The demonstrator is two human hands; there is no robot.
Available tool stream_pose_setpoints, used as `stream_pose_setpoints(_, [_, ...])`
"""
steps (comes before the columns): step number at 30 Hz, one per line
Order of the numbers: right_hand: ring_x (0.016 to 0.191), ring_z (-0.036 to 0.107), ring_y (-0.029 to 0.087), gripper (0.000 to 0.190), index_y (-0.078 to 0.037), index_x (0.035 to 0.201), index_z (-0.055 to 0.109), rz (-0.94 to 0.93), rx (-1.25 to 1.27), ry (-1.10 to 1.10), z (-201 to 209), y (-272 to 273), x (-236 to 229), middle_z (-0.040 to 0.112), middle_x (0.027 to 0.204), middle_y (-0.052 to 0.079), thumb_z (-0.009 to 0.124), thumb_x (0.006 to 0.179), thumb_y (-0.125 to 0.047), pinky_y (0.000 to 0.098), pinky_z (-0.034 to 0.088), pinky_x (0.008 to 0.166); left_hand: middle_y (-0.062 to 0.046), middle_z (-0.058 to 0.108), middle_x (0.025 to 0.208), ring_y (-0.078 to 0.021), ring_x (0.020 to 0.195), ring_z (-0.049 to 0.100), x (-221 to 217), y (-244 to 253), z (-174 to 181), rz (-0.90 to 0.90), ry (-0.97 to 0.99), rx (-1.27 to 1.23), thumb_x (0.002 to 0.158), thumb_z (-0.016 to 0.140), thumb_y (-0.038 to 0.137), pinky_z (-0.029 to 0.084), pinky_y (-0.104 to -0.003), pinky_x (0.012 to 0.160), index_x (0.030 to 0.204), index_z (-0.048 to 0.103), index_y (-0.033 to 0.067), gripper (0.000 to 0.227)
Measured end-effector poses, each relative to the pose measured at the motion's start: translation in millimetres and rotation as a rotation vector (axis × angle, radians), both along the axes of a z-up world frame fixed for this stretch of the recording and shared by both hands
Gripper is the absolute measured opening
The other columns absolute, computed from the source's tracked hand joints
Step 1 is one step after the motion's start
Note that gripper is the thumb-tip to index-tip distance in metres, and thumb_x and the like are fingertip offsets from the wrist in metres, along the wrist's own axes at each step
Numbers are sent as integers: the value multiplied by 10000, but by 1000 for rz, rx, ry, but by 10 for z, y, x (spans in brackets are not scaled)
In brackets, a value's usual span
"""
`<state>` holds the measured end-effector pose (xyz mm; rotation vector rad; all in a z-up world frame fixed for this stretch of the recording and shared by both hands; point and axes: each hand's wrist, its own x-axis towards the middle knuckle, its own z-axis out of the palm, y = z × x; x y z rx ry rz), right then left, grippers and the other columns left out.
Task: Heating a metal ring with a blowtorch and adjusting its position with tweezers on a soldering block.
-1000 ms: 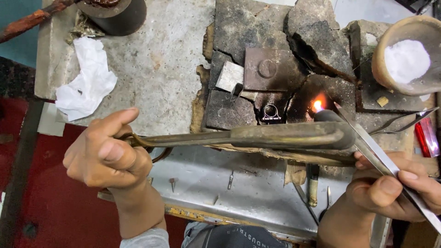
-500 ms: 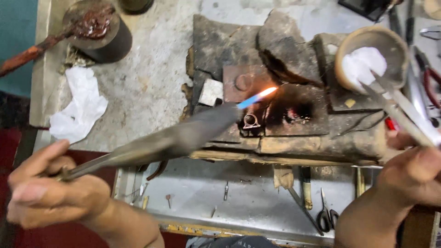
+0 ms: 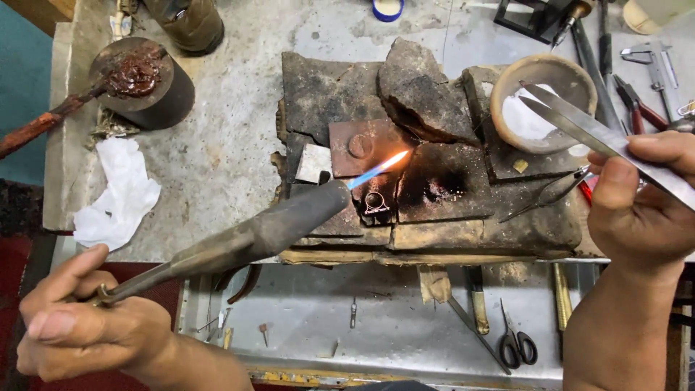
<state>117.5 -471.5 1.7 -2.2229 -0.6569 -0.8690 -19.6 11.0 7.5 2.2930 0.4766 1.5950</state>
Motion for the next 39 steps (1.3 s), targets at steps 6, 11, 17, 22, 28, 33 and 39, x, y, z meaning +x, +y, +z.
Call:
stream_pose_setpoints(6, [1037, 647, 462, 262, 242, 1268, 516, 22, 24, 24, -26, -14, 52, 590, 1136, 390, 590, 1212, -2, 495, 521, 991, -280, 677, 763, -297, 620, 575, -3, 28, -9, -15, 3, 17, 1296, 242, 263, 444, -386, 619, 948, 786, -263, 833])
stream_pose_setpoints(11, [982, 653, 444, 220, 246, 1257, 517, 32, 19, 27, -14, 20, 51, 557, 1195, 391, 610, 1204, 54, 480, 548, 934, -270, 646, 738, -276, 591, 522, 33, 37, -24, -34, -81, -58, 1274, 276, 286, 409, -378, 601, 927, 762, -258, 808])
stream_pose_setpoints(17, [959, 678, 454, 199, 251, 1263, 514, 43, 9, 37, -3, 52, 52, 555, 1211, 404, 609, 1195, 90, 484, 566, 909, -287, 668, 776, -290, 608, 546, -15, 52, -2, -33, -24, -26, 1291, 249, 270, 430, -388, 614, 931, 766, -263, 825])
stream_pose_setpoints(22, [926, 668, 415, 193, 231, 1267, 499, 42, 41, 75, -7, 71, 46, 535, 1229, 399, 607, 1200, 85, 445, 561, 893, -246, 650, 728, -282, 602, 545, -9, 75, -24, -19, -61, -62, 1274, 276, 310, 438, -390, 619, 919, 769, -231, 814])
stream_pose_setpoints(28, [1076, 637, 449, 179, 231, 1258, 556, 17, -39, 27, -4, 44, 33, 646, 1128, 349, 625, 1227, 69, 511, 493, 1052, -237, 632, 705, -285, 589, 546, -11, 75, 2, -17, -53, -39, 1278, 267, 313, 425, -385, 608, 922, 777, -238, 831])
stream_pose_setpoints(33, [981, 687, 450, 209, 260, 1280, 532, 9, 15, 64, -18, 73, -1, 569, 1258, 414, 610, 1220, 75, 464, 556, 929, -237, 589, 675, -305, 598, 555, -20, 71, -2, -23, -38, -38, 1279, 256, 307, 443, -403, 616, 953, 780, -258, 836])
stream_pose_setpoints(39, [996, 688, 481, 227, 269, 1380, 495, -66, 69, 51, -168, 38, -95, 560, 1325, 433, 499, 1324, 50, 513, 578, 933, -248, 630, 694, -303, 587, 560, -25, 94, 12, -17, -61, -25, 1274, 274, 288, 442, -398, 602, 912, 777, -248, 820])
